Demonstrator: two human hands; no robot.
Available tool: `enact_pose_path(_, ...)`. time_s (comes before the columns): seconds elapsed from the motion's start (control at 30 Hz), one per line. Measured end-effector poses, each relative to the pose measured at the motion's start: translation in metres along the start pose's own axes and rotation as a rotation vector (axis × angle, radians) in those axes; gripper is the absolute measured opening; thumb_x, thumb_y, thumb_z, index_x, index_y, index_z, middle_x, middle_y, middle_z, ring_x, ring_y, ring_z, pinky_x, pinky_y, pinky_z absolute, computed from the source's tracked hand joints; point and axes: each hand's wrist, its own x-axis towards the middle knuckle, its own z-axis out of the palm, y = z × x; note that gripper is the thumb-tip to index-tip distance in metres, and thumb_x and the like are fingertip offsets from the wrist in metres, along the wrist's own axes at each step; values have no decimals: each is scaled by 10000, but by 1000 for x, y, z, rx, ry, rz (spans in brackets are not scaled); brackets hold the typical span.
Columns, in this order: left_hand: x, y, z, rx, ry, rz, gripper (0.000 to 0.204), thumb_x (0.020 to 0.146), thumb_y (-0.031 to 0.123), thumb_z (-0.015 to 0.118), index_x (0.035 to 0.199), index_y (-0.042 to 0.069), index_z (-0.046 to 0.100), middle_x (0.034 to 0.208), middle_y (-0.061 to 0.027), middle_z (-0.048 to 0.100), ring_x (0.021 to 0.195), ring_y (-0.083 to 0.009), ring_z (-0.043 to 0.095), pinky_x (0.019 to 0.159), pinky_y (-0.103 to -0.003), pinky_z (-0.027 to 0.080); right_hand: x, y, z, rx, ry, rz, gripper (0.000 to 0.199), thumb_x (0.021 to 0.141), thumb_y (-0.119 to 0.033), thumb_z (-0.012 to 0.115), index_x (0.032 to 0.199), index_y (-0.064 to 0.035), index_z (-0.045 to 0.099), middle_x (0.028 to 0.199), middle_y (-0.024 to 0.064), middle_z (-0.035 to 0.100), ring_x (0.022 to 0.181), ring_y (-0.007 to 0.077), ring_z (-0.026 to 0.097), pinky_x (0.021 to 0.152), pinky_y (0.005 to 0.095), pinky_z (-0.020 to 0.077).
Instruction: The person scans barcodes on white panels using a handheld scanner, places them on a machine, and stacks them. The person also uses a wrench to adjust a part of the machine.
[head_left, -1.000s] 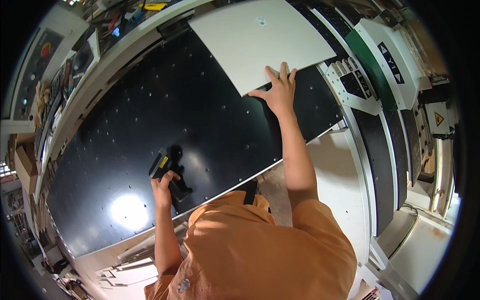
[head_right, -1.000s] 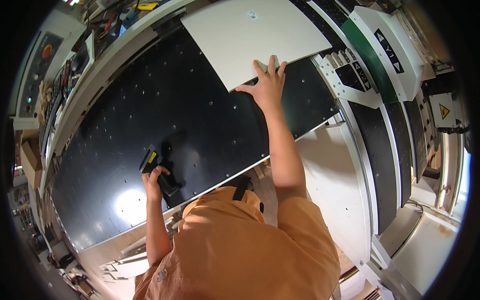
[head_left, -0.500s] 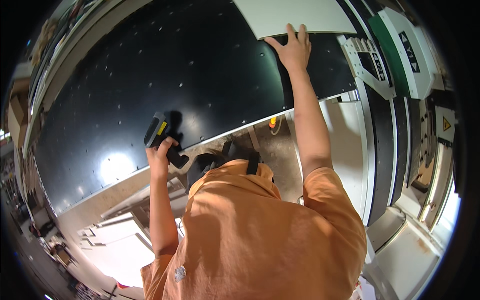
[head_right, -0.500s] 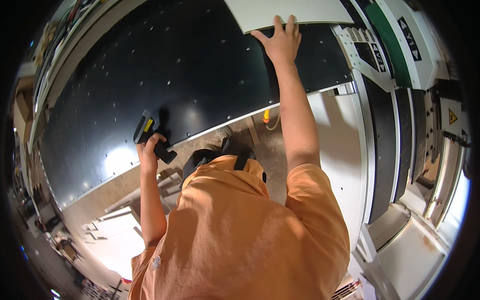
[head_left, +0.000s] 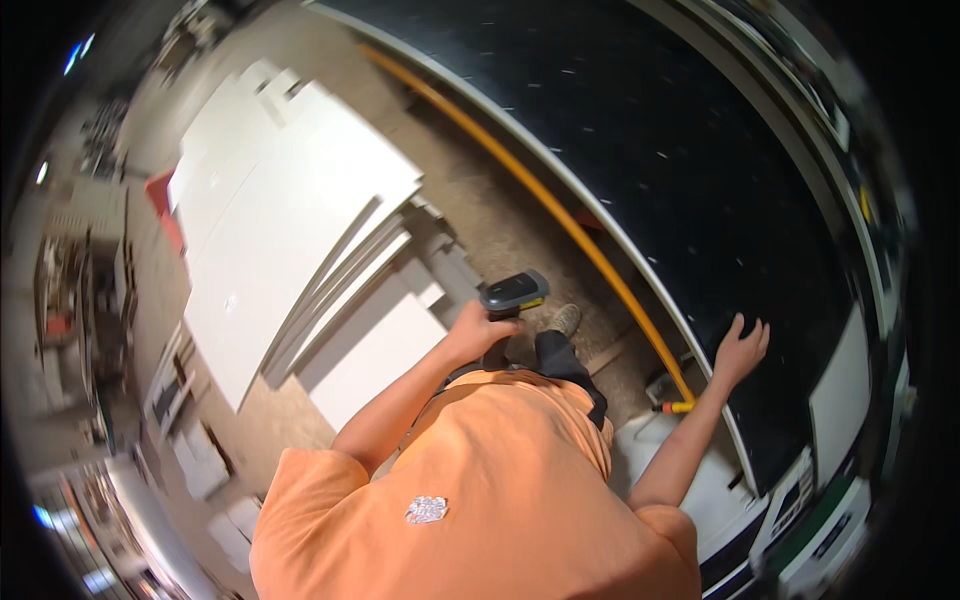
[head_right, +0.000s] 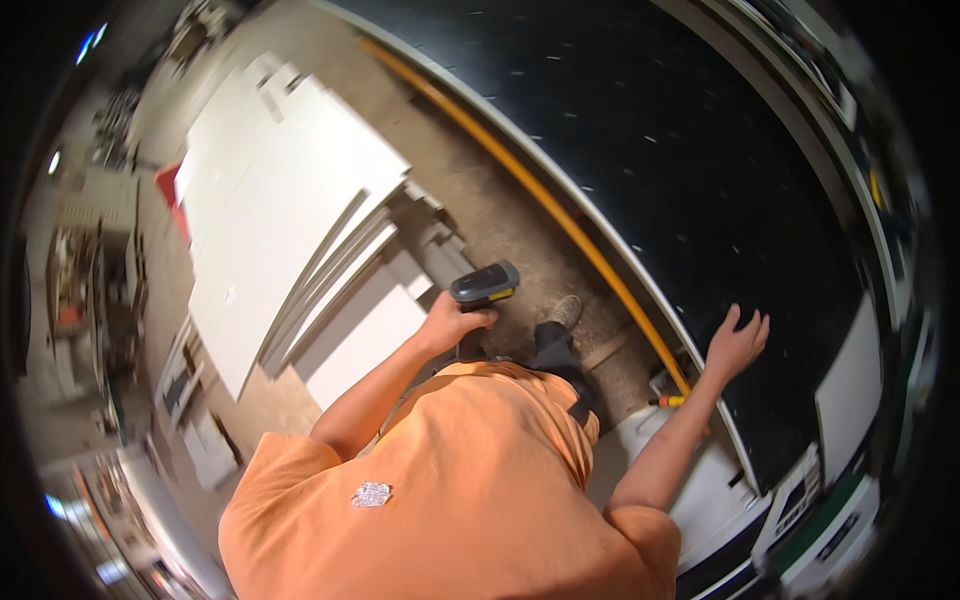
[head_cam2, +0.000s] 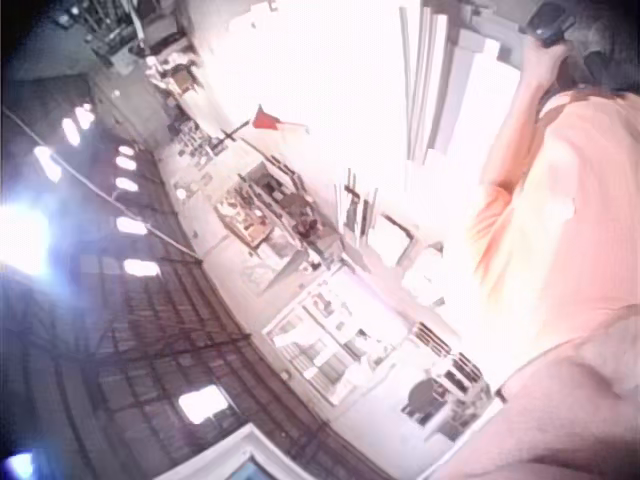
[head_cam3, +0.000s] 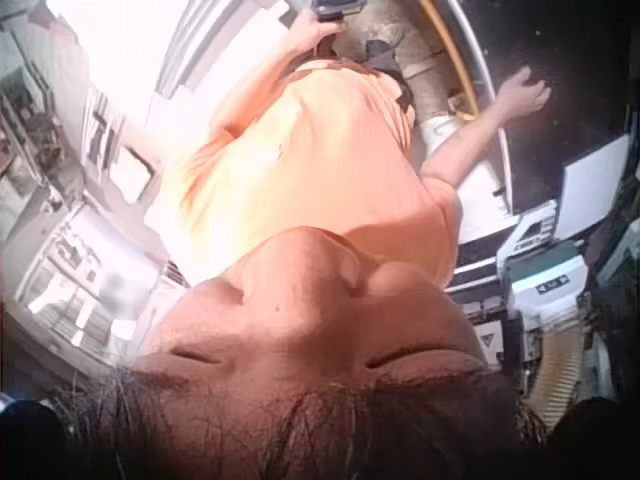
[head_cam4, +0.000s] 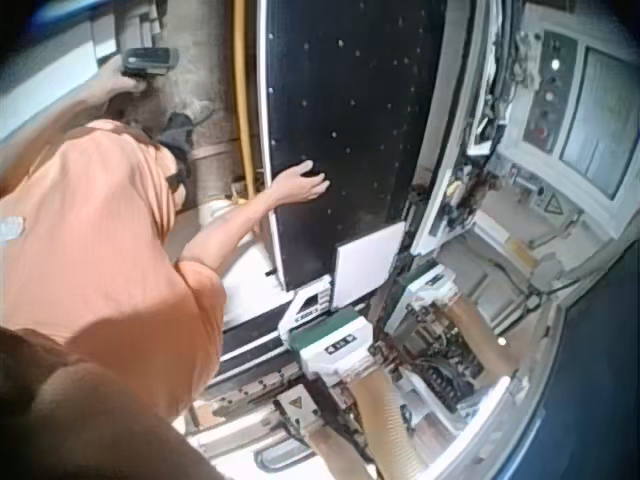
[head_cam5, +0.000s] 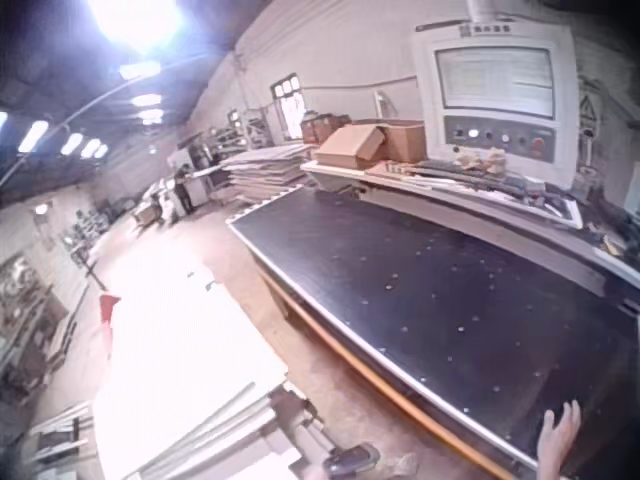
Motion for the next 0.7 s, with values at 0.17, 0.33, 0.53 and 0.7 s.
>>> enact_pose_path(0.17, -113, -56, -68, -216, 264, -52, 282, 838, 82, 740, 1080, -34, 654, 872, -47, 681, 813, -124, 632, 778, -303, 524, -80, -161, 18, 194, -83, -372, 562, 982, -376, 619, 1386, 11, 555, 1523, 200, 438, 1398, 373, 414, 1150, 482, 348)
enact_pose_path(0.33, -217, -113, -101, -421, 503, -36, 305, 861, 79, 728, 1130, -26, 630, 854, -56, 668, 792, -130, 624, 764, -310, 529, -200, -304, 23, 557, -593, -606, 592, 942, -317, 673, 1380, 52, 519, 1532, 234, 397, 1412, 403, 376, 1171, 450, 321)
enact_pose_path(0.53, -327, -154, -114, -571, 983, -78, 189, 854, 162, 753, 940, 11, 679, 816, -22, 673, 754, -113, 627, 700, -289, 506, -312, -391, 22, 522, -773, -1001, 596, 897, -274, 707, 1360, 52, 519, 1517, 259, 399, 1388, 420, 391, 1156, 454, 332)
enact_pose_path(0.7, -366, -189, -129, -621, 1328, -216, 255, 836, 289, 740, 923, 55, 688, 770, -28, 713, 475, -76, 526, 387, -246, 349, -306, -464, 42, 549, -677, -1151, 624, 902, -289, 710, 1367, 76, 511, 1485, 269, 433, 1358, 429, 416, 1141, 464, 351)
